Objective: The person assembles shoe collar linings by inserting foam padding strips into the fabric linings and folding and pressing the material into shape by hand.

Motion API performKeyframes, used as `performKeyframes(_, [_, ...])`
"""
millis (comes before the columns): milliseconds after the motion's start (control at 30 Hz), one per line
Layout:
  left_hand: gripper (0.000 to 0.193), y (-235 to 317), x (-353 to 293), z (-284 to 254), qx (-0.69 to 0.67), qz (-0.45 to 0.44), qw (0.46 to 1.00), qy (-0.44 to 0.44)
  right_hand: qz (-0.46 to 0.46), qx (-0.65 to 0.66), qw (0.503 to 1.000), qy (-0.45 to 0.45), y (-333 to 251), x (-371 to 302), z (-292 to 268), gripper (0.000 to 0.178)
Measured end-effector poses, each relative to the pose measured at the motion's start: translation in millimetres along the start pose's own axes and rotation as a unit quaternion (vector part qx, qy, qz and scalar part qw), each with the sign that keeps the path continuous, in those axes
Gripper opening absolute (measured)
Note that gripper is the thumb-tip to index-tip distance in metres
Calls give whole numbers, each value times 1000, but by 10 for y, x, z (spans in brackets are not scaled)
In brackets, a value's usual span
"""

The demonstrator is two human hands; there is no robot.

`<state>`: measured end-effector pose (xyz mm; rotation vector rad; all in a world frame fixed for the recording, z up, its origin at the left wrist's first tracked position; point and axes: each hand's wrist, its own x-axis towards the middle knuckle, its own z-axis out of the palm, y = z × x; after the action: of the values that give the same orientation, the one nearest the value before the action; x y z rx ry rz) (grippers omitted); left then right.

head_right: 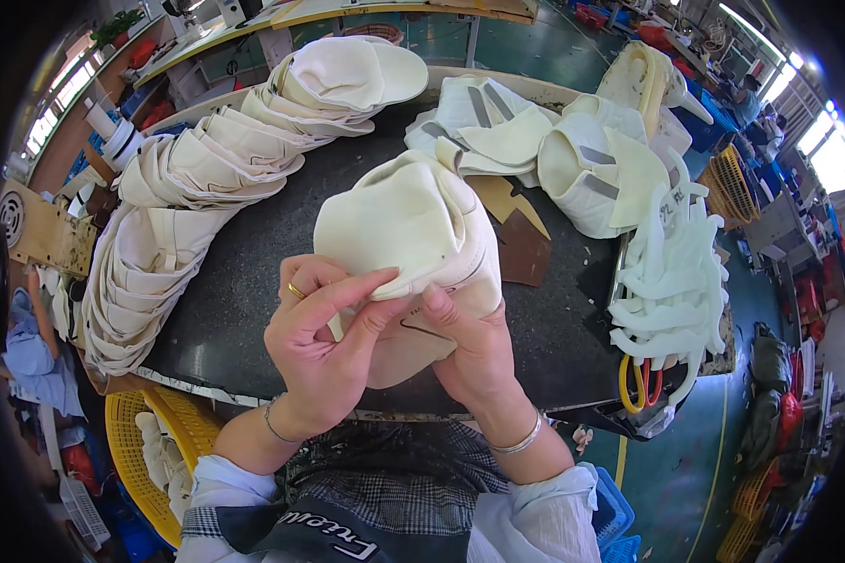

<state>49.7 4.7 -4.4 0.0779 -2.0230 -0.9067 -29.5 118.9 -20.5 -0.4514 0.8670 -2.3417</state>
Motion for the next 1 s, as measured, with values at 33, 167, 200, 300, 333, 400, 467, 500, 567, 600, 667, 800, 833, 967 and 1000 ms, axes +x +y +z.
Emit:
performKeyframes(33, [29,-14,-18,2,1,0,1000,-2,1,2,1000,1,11,11,12,60])
performKeyframes(167, [28,-28,-40,-3,-5,-16,1000,-9,37,16,999,0,24,38,-26,55])
performKeyframes(200, [29,-18,-30,-12,-8,-31,999,-19,75,58,995,5,18,36,-66,52])
performKeyframes(300, [30,53,-12,-56,91,-7,993,-76,116,79,989,37,-20,37,-151,43])
performKeyframes(333, [30,73,-14,-52,92,-6,993,-79,121,75,989,36,-8,30,-159,40])
performKeyframes(400, [32,107,-18,-21,188,43,979,-62,112,74,990,33,13,42,-151,39])
performKeyframes(467, [32,80,10,11,198,69,977,-43,102,70,992,30,7,37,-130,38])
performKeyframes(500, [33,61,18,28,207,94,974,-21,95,72,992,30,9,30,-115,39])
performKeyframes(567, [33,23,-3,53,202,95,975,-12,89,75,993,28,15,29,-100,39])
performKeyframes(600, [34,13,-5,56,196,96,976,-2,88,88,992,18,14,34,-96,40])
performKeyframes(667, [30,39,35,28,187,96,978,-14,87,102,991,11,25,40,-130,40])
performKeyframes(800, [19,-150,176,-94,156,130,977,-60,96,-12,995,-29,-39,94,-336,48])
performKeyframes(833, [19,-211,204,-151,150,136,976,-79,106,-71,991,-44,-57,125,-382,49])
performKeyframes(967, [24,-437,399,-449,129,179,950,-220,-242,-499,832,32,-166,151,-317,38])
performKeyframes(1000, [25,-528,377,-458,145,204,924,-289,-237,-497,834,34,-212,219,-325,38])
